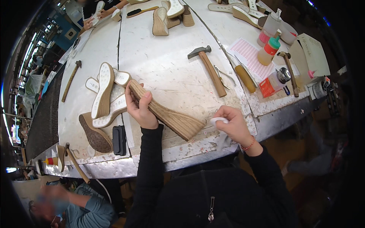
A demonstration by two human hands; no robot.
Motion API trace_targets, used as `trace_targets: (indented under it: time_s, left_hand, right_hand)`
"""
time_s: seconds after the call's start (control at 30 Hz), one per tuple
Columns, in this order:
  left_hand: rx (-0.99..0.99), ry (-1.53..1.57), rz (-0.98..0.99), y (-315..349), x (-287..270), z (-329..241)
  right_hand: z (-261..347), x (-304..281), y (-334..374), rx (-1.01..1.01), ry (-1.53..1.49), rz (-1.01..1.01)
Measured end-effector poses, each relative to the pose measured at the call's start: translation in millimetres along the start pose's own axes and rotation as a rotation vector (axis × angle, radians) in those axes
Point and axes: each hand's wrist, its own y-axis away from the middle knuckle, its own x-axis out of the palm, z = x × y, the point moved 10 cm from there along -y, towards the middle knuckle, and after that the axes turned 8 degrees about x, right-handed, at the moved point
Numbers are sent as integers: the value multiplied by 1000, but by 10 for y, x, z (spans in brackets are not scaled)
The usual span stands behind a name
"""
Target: The person holds a wooden wedge heel and rubs its surface with a white cloth. The heel is turned and repositioned repeatedly while the cloth is used to wipe different areas. Other shoe parts and tools are visible on the table, but the person focuses on this single heel throughout.
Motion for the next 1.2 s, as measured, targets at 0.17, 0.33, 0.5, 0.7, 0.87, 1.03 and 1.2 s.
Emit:
trace_targets:
  time_s: [0.17, 0.33, 0.5, 0.7, 0.87, 1.03, 1.2]
  left_hand:
    - [-10, 25, 20, -48, -27, 123]
    - [38, 51, 33, -38, -40, 165]
    - [-6, 110, 1, 14, -23, 100]
    - [-32, 141, -8, 12, -59, 166]
    - [-22, 146, -9, 19, -80, 141]
    - [-31, 57, 1, 26, -112, 168]
    - [-73, 64, -7, 54, -81, 217]
  right_hand:
    - [431, -844, 326, -104, -26, -275]
    - [761, -1959, 792, -228, -6, -616]
    - [879, -2474, 834, -220, -1, -794]
    - [985, -2492, 439, -71, 189, -730]
    - [958, -2517, 198, 43, 382, -680]
    - [743, -2654, 186, 158, 272, -620]
    - [597, -2782, 158, 181, 177, -597]
